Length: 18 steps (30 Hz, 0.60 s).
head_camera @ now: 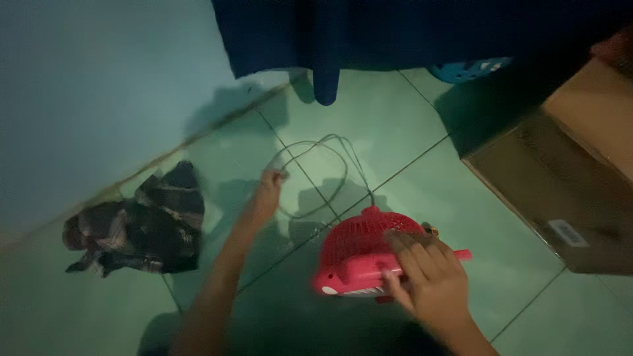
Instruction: The person sits on the floor and disassembles a small pink car-shaped fan. They remove the front grille, use a screwdriver to loosen the central hub, and detach the fan blade assembly. The removed parts are placed on the floor beside the fan.
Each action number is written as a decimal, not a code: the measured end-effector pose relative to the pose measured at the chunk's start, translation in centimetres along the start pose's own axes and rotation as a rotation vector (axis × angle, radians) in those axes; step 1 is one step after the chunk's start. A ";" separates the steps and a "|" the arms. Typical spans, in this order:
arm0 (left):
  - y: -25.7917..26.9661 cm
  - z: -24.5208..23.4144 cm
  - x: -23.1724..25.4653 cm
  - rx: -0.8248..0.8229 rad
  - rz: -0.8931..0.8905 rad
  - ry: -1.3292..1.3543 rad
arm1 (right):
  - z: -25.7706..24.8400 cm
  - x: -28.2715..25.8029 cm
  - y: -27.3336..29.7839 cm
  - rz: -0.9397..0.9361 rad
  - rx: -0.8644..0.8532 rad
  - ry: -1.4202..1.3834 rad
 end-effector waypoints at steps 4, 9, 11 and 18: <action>-6.7 -4.3 -2.0 0.336 0.211 0.591 | 0.5 0.2 0.6 0.027 -0.106 -0.010; -12.8 -10.4 -3.2 0.550 0.129 0.284 | 2.2 0.7 3.3 -0.002 -0.149 0.060; -13.2 -10.3 -3.0 0.541 0.102 0.140 | 2.2 0.8 4.1 0.047 -0.127 0.036; 1.3 -4.4 11.0 0.288 0.209 -0.275 | 2.3 1.2 4.7 0.015 -0.096 -0.030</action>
Point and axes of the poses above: each hand's wrist, its own y-axis away from the middle knuckle, its own z-axis out of the palm, x = y × z, the point moved 4 cm from there along -y, towards the middle knuckle, and after that the axes turned 10 degrees about x, right-handed, at the moved point
